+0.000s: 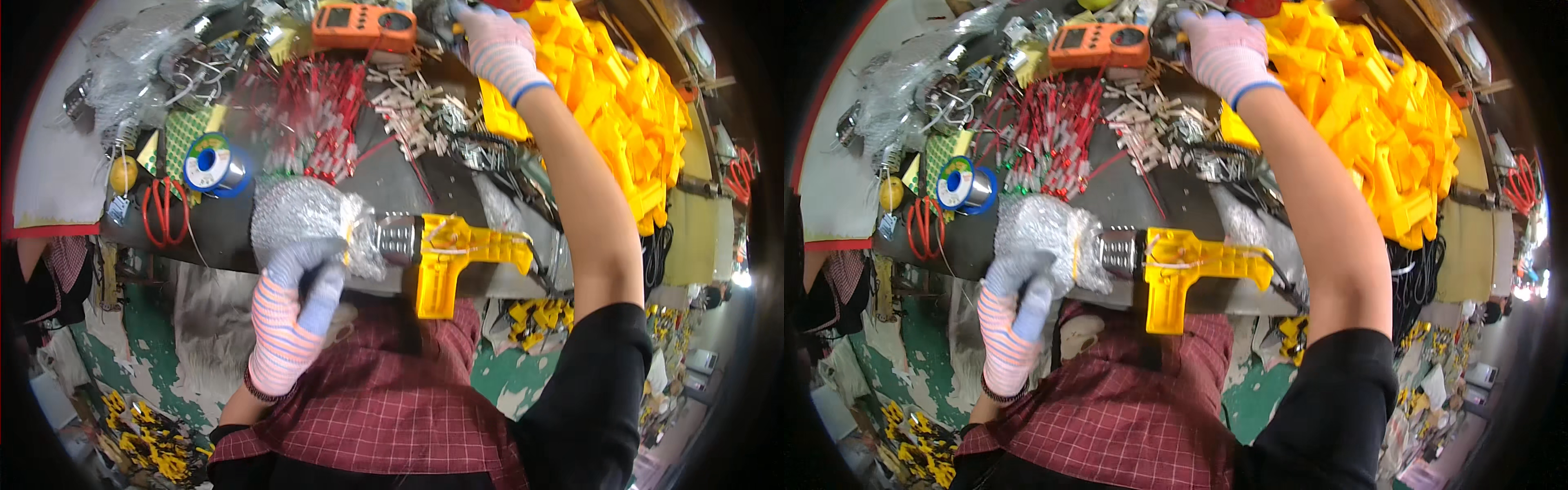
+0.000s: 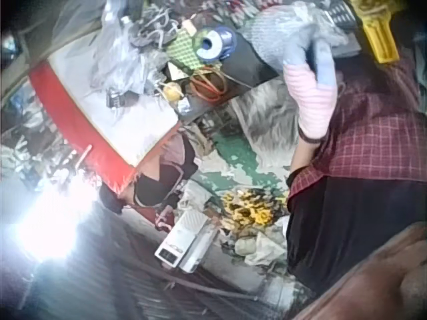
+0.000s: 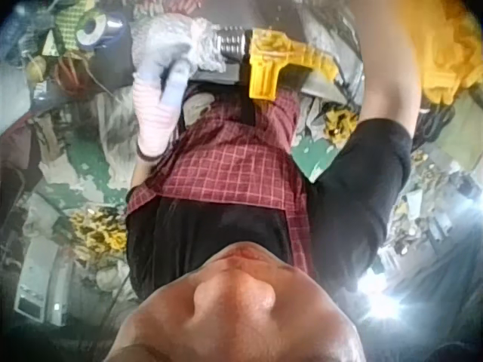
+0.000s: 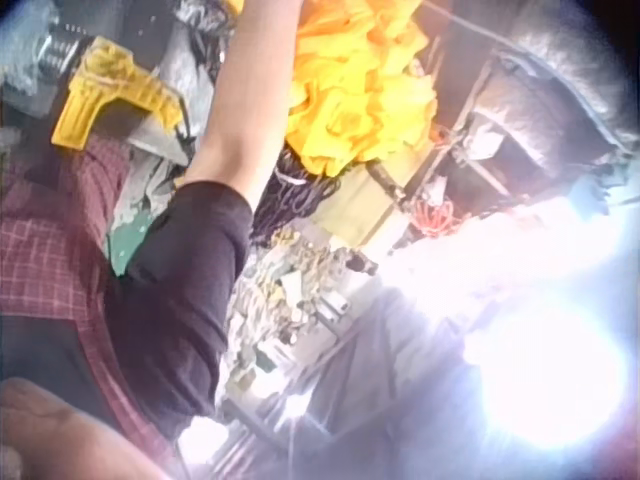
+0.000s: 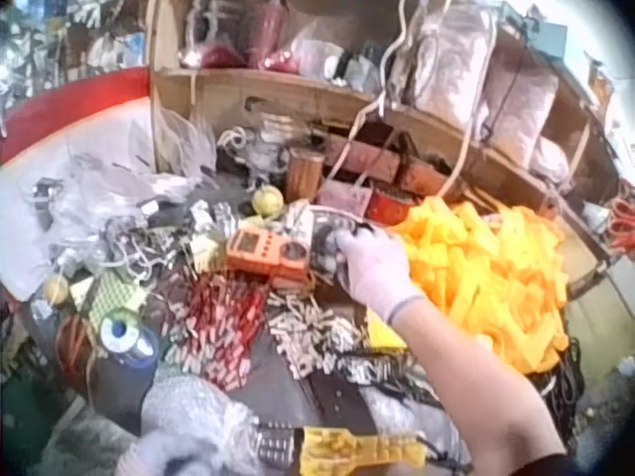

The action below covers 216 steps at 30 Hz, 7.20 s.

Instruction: Assembling components into a yellow handheld electronic device using a screwdriver and soldering iron.

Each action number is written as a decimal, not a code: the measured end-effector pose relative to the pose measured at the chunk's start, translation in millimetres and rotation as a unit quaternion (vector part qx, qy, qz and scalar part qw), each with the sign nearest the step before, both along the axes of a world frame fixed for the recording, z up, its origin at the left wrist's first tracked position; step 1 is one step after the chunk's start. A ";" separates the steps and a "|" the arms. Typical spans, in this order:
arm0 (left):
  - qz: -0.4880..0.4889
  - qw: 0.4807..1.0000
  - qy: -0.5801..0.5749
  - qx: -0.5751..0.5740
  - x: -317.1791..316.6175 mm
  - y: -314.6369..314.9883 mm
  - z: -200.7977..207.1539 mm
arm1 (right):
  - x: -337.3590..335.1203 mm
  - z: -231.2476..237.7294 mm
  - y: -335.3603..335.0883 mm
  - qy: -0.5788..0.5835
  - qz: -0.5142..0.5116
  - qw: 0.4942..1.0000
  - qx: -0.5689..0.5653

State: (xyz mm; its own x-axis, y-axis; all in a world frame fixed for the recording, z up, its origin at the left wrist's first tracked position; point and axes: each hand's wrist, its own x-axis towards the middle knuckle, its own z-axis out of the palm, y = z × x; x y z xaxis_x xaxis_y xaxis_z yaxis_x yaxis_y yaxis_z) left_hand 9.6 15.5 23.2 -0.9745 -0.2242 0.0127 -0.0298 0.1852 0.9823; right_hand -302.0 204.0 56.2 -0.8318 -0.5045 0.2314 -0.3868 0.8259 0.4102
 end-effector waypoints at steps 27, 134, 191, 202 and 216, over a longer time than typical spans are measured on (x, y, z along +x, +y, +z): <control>0.038 0.919 0.262 -0.293 -25.4 54.1 -39.1 | 234.7 48.9 115.2 -0.105 0.155 0.706 -0.683; -0.034 0.876 0.304 -0.372 -71.3 91.7 -21.0 | 220.8 51.4 160.7 -0.015 0.144 0.730 -0.668; -0.051 0.904 0.260 -0.335 -18.1 87.0 -45.7 | 258.5 22.4 136.5 -0.095 0.094 0.681 -0.720; -0.060 0.895 0.256 -0.361 -21.7 90.9 -47.5 | 259.9 22.6 143.4 -0.090 0.089 0.678 -0.724; -0.057 0.898 0.254 -0.355 -17.6 89.5 -48.0 | 263.9 20.1 143.1 -0.096 0.087 0.670 -0.731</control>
